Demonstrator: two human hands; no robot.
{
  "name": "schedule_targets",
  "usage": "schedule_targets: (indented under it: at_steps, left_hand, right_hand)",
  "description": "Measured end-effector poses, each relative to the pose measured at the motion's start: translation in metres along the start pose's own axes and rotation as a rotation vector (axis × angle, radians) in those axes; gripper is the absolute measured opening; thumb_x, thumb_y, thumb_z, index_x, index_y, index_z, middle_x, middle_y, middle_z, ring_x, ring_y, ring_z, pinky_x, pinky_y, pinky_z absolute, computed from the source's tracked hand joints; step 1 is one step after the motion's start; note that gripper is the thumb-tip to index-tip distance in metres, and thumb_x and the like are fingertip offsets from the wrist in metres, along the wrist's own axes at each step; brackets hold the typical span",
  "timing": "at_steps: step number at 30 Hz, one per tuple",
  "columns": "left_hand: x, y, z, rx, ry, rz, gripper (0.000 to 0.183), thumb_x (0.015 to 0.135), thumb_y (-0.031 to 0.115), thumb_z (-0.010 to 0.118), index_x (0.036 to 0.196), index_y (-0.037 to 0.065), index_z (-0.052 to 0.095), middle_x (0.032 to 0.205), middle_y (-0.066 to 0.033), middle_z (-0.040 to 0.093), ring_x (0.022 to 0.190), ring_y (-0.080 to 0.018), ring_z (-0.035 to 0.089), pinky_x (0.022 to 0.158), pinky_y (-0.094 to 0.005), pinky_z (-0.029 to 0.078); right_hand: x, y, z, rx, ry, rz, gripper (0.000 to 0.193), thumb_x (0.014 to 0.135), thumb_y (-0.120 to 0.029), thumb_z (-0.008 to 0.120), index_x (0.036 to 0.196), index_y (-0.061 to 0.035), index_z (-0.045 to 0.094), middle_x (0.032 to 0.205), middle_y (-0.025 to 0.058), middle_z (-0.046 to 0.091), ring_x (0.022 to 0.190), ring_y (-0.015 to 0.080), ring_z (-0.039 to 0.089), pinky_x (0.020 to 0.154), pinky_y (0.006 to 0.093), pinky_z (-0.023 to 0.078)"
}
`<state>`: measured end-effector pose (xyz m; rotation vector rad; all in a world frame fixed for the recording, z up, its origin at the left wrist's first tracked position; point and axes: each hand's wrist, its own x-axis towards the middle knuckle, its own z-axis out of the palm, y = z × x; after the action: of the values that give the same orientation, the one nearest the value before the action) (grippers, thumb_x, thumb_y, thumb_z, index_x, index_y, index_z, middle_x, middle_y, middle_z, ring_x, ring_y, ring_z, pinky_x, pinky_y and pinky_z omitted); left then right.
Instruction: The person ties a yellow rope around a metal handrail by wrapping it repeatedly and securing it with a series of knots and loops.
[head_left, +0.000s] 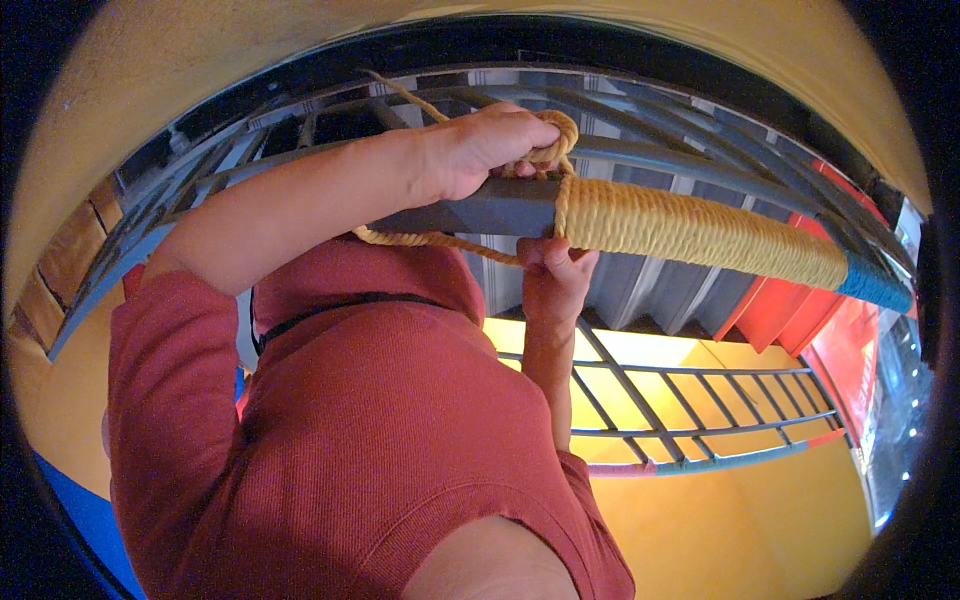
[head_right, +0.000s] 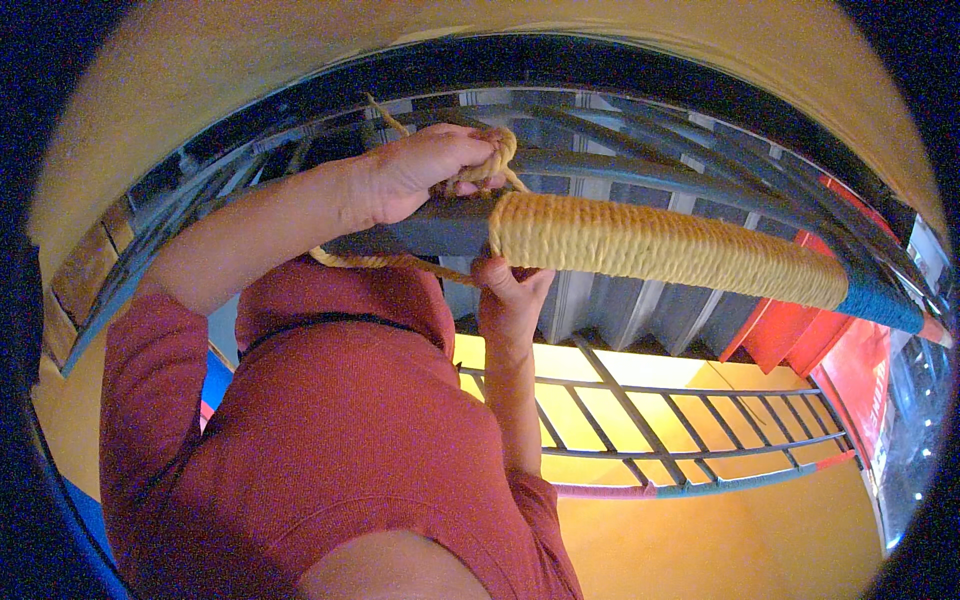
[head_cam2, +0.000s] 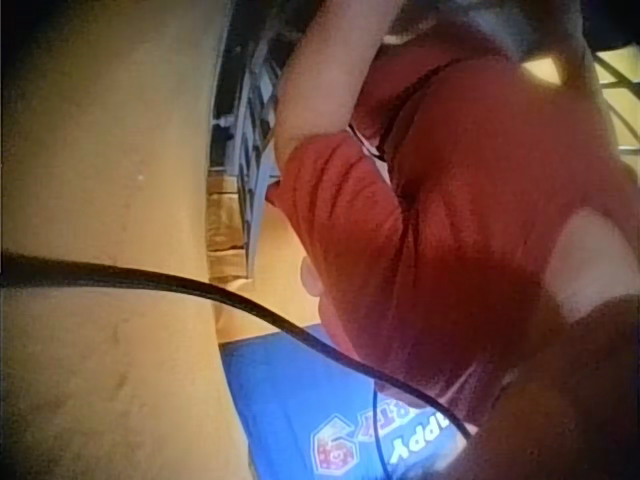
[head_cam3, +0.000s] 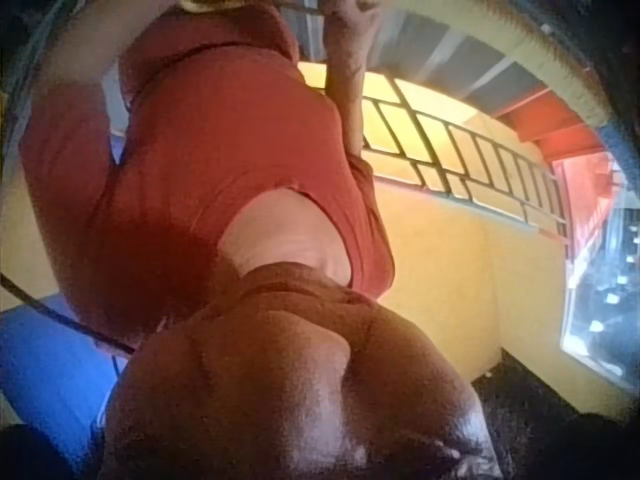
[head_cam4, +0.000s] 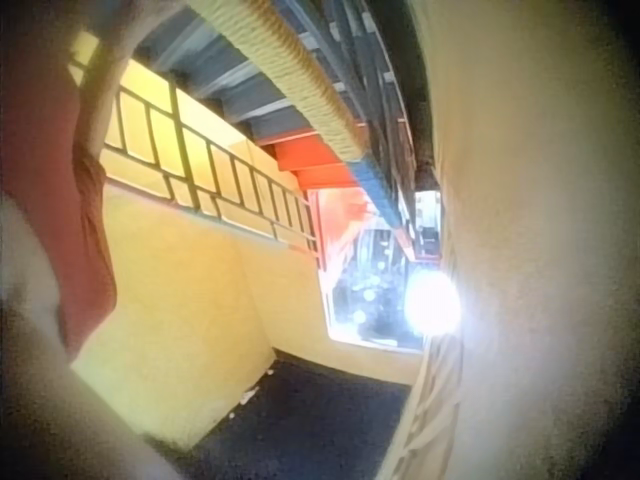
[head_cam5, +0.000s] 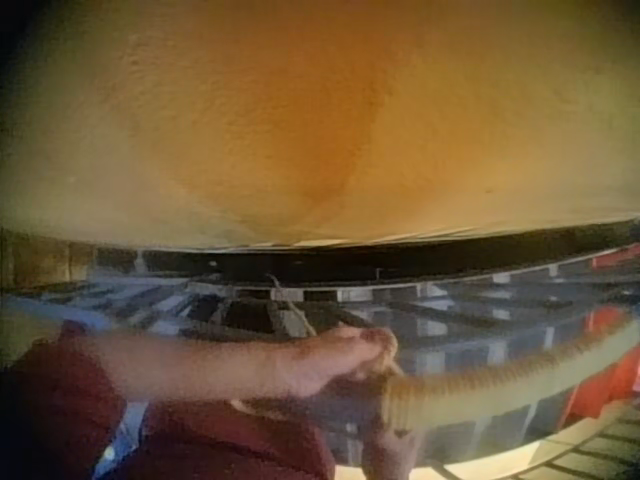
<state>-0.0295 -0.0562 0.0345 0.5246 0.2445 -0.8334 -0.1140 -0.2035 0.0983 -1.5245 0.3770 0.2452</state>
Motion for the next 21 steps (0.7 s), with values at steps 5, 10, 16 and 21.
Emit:
schedule_targets:
  at_steps: [5,10,16,21]
  left_hand:
    - [0.003,-0.011,-0.002,0.082,0.060,0.047,0.011,0.077,0.005,0.050,0.073,0.006,0.060,0.068,0.0008,0.056,0.061,-0.0087,0.047,0.058,-0.0224,0.037]
    - [-0.002,-0.006,0.006,0.068,0.069,0.053,0.015,0.077,0.006,0.052,0.080,0.004,0.067,0.072,-0.0042,0.061,0.063,-0.0120,0.053,0.060,-0.0273,0.044]
    - [-0.006,0.003,0.004,0.124,-0.088,0.030,0.013,0.072,0.002,0.062,0.083,0.002,0.067,0.072,-0.0052,0.061,0.073,-0.0127,0.057,0.067,-0.0272,0.047]
    - [0.000,-0.002,-0.001,0.566,0.124,0.188,0.011,0.071,0.009,0.069,0.079,0.004,0.064,0.076,-0.0046,0.062,0.073,-0.0113,0.058,0.065,-0.0245,0.047]
  right_hand:
    - [-0.003,-0.001,0.000,0.005,-0.008,0.017,0.042,0.077,-0.029,0.071,0.098,-0.0073,0.042,0.070,-0.0028,0.039,0.050,0.0087,0.034,0.047,0.0254,0.027]
    - [-0.002,0.001,0.001,0.030,-0.005,0.009,0.040,0.078,-0.028,0.071,0.097,-0.0080,0.042,0.068,-0.0035,0.036,0.050,0.0080,0.031,0.046,0.0246,0.025]
    - [-0.003,-0.001,0.001,0.040,-0.020,0.012,0.034,0.080,-0.027,0.068,0.091,-0.0090,0.042,0.064,-0.0041,0.034,0.047,0.0073,0.028,0.044,0.0248,0.022]
    - [-0.005,0.002,-0.003,0.013,-0.043,0.012,0.030,0.083,-0.027,0.066,0.087,-0.0085,0.042,0.059,-0.0035,0.034,0.046,0.0075,0.027,0.044,0.0257,0.022]
